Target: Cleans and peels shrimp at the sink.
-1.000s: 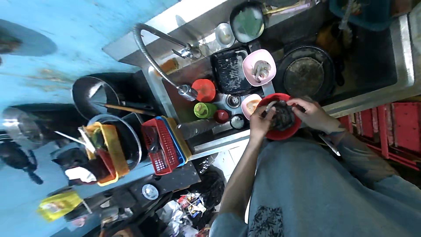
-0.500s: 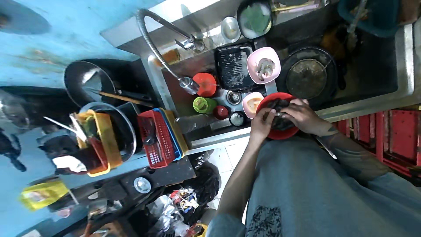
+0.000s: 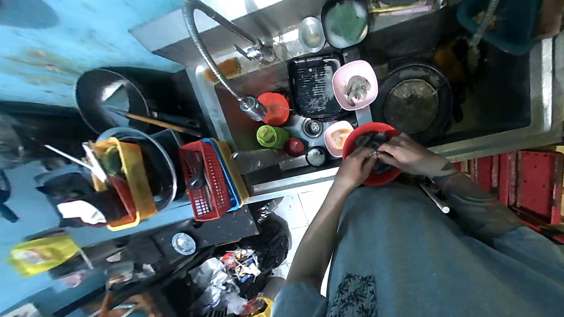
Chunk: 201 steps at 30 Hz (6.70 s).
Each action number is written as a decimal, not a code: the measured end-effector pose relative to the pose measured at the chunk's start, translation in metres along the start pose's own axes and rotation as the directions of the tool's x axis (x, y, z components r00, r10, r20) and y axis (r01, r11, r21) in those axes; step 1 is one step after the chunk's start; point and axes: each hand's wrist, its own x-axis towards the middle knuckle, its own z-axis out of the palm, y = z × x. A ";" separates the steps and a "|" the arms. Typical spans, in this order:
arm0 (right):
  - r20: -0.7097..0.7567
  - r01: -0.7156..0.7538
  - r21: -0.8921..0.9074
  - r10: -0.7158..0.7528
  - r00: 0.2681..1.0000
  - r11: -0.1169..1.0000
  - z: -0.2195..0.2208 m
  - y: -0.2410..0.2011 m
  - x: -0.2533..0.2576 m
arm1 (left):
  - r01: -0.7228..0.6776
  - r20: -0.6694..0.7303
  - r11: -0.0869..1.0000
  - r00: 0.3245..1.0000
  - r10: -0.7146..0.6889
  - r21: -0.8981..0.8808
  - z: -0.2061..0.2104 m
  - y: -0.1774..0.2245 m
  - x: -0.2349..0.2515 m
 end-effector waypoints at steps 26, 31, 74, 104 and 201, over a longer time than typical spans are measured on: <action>0.028 -0.112 0.423 0.111 0.993 0.899 0.003 0.002 0.012 | 0.051 -0.159 0.963 0.983 -0.096 -0.266 0.014 -0.011 -0.008; 0.087 -0.157 0.369 0.134 0.987 0.916 -0.001 0.001 0.015 | 0.050 -0.129 0.972 0.988 -0.081 -0.228 0.010 -0.010 -0.007; -0.291 0.038 0.300 0.053 0.955 0.953 0.008 0.026 -0.003 | 0.264 -0.079 0.951 0.964 -0.254 0.160 -0.080 0.055 -0.016; -0.206 -0.066 0.950 0.774 0.598 0.304 -0.073 0.230 -0.018 | 0.014 0.170 0.912 0.983 0.061 -0.410 0.105 0.082 0.306; -0.424 -0.076 0.815 0.680 0.597 0.575 -0.080 0.207 -0.003 | 0.092 0.123 0.987 0.986 -0.108 0.130 0.068 0.082 0.282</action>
